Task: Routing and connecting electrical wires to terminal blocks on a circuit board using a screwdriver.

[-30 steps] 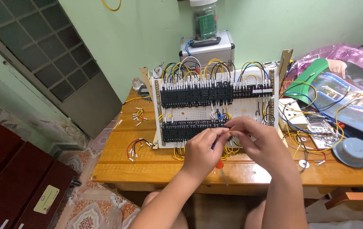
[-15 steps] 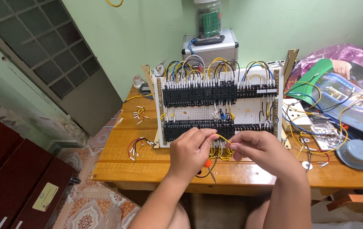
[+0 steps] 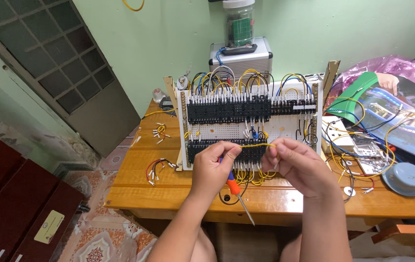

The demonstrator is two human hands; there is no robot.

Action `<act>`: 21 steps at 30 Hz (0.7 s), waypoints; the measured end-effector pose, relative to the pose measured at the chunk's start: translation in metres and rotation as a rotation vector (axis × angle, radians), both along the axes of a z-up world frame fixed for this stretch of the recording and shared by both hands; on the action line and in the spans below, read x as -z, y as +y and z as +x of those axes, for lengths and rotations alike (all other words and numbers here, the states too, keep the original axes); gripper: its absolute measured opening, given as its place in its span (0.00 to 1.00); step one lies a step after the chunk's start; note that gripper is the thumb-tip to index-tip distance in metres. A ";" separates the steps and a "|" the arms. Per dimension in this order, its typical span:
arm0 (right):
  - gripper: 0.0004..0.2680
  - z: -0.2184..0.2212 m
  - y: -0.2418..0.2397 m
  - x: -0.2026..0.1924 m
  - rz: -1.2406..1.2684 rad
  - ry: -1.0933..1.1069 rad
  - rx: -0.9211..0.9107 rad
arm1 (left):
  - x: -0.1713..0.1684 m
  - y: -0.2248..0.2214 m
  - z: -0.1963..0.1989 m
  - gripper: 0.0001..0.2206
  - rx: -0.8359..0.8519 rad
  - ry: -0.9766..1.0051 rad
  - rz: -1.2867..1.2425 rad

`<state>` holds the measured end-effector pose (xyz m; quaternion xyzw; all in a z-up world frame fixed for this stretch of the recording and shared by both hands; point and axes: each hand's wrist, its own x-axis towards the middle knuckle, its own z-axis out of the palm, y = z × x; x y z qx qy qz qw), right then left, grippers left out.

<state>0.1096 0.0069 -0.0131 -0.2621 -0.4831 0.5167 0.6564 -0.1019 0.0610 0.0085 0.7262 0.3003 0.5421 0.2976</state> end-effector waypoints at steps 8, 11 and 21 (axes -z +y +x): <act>0.11 0.006 0.000 0.007 0.002 0.090 0.034 | 0.004 0.000 -0.008 0.05 -0.004 -0.028 -0.104; 0.10 0.005 -0.007 -0.002 -0.027 0.076 0.035 | 0.004 0.004 -0.009 0.05 -0.061 -0.027 -0.093; 0.09 -0.010 0.001 -0.007 -0.061 -0.197 0.472 | 0.024 -0.011 0.012 0.12 0.127 0.154 -0.036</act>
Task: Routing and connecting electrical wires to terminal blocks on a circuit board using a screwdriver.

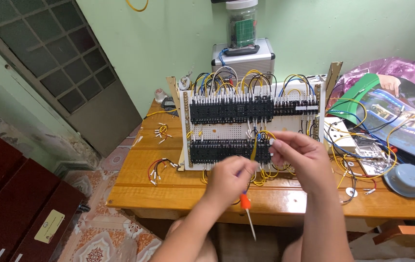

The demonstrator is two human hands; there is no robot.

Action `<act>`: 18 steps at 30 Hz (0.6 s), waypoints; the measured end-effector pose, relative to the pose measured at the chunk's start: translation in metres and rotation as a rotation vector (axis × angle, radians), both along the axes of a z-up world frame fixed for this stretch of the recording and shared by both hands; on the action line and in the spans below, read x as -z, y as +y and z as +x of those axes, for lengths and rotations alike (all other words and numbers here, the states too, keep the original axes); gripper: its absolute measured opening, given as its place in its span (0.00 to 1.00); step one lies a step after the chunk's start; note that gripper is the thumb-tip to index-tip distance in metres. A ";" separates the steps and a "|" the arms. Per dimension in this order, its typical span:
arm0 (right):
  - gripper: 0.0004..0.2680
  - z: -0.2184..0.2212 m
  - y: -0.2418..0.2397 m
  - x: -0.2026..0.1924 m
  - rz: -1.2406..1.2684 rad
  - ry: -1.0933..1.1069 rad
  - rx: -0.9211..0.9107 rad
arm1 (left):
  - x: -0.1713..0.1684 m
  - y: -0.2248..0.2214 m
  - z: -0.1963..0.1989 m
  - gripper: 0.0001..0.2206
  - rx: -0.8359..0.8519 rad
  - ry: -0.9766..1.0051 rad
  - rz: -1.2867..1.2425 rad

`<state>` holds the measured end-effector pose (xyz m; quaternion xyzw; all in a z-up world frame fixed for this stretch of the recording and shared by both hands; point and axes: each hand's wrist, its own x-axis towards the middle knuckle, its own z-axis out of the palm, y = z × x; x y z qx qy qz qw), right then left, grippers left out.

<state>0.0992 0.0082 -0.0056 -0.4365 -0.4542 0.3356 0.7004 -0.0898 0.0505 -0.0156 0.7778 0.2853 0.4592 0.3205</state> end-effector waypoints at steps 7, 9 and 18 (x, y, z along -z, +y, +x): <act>0.08 -0.017 -0.016 -0.022 -0.226 -0.151 -0.001 | 0.010 -0.005 0.005 0.13 0.106 -0.165 -0.076; 0.14 -0.015 -0.024 -0.023 -0.315 -0.180 -0.209 | 0.017 0.001 0.002 0.14 -0.015 -0.363 -0.164; 0.09 -0.009 -0.016 -0.023 0.021 0.038 0.071 | 0.021 -0.013 0.014 0.10 0.074 -0.467 -0.129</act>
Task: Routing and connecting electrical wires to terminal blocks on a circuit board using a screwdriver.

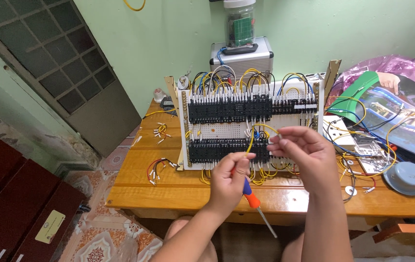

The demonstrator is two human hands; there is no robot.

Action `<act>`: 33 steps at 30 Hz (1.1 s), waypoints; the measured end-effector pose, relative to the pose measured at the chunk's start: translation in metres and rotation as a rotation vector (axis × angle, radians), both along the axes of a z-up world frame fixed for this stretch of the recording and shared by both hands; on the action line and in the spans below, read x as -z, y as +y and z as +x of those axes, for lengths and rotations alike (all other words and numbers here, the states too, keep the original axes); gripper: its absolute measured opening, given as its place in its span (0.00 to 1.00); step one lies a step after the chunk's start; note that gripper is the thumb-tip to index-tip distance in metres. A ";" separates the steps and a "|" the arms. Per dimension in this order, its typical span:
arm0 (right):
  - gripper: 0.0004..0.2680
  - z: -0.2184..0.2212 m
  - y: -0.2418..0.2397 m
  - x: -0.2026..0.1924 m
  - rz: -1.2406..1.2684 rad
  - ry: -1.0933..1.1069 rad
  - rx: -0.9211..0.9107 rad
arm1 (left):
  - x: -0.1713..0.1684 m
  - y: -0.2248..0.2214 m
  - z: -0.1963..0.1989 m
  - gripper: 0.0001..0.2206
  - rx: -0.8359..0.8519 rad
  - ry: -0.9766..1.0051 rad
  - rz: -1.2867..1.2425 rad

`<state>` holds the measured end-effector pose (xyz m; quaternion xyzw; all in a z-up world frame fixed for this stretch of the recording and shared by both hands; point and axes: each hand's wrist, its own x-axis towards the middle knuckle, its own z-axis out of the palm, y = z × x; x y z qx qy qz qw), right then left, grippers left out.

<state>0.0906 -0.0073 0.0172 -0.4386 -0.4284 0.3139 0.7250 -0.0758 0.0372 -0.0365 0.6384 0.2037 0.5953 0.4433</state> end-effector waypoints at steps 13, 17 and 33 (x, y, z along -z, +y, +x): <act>0.12 0.019 -0.016 -0.009 -0.138 -0.129 -0.025 | -0.002 0.026 -0.027 0.09 -0.214 -0.104 -0.015; 0.11 0.014 -0.004 0.001 -0.392 -0.199 -0.096 | -0.006 0.012 -0.013 0.08 -0.229 -0.103 -0.094; 0.08 0.001 0.005 0.013 -0.456 -0.308 -0.217 | -0.013 0.000 -0.007 0.04 -0.081 -0.039 -0.044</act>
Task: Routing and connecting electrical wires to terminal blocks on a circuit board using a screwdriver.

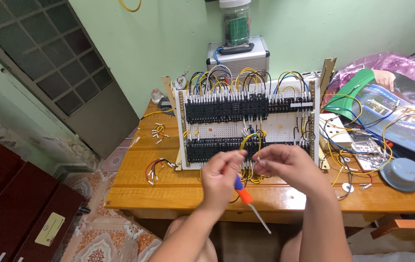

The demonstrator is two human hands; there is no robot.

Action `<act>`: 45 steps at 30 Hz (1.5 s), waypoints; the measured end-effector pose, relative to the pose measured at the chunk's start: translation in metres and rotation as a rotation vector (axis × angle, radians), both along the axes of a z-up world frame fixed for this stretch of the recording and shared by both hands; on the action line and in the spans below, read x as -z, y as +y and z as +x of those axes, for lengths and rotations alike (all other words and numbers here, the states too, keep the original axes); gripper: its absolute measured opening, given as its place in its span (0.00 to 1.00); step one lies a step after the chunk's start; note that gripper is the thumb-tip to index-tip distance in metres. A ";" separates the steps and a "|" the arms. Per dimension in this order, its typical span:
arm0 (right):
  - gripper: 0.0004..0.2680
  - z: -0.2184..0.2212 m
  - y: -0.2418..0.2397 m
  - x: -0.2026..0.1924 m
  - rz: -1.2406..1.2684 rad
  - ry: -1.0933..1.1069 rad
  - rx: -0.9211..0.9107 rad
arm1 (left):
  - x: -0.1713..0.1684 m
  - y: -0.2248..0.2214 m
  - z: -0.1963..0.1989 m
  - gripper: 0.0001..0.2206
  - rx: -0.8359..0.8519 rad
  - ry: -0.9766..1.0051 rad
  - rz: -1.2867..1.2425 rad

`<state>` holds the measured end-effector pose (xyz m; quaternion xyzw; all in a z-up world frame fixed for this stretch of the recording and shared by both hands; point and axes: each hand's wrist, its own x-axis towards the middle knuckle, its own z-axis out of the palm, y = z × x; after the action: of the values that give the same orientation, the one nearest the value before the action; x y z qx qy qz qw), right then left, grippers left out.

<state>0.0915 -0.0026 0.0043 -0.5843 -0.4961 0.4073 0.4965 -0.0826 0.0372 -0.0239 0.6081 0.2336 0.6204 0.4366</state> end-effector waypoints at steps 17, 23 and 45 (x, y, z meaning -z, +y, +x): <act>0.07 -0.005 -0.012 -0.018 0.157 0.043 0.091 | 0.032 -0.002 0.009 0.04 0.122 -0.090 -0.051; 0.09 -0.014 -0.025 -0.042 0.110 -0.030 -0.060 | 0.005 0.016 -0.037 0.08 0.023 -0.048 -0.302; 0.04 0.096 0.011 0.042 0.327 0.171 0.632 | 0.086 0.089 -0.185 0.19 -0.473 -0.047 -0.760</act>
<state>0.1878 0.0082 -0.0377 -0.5856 -0.3064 0.1962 0.7244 -0.2679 0.1264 -0.1096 0.3200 0.5677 0.5870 0.4804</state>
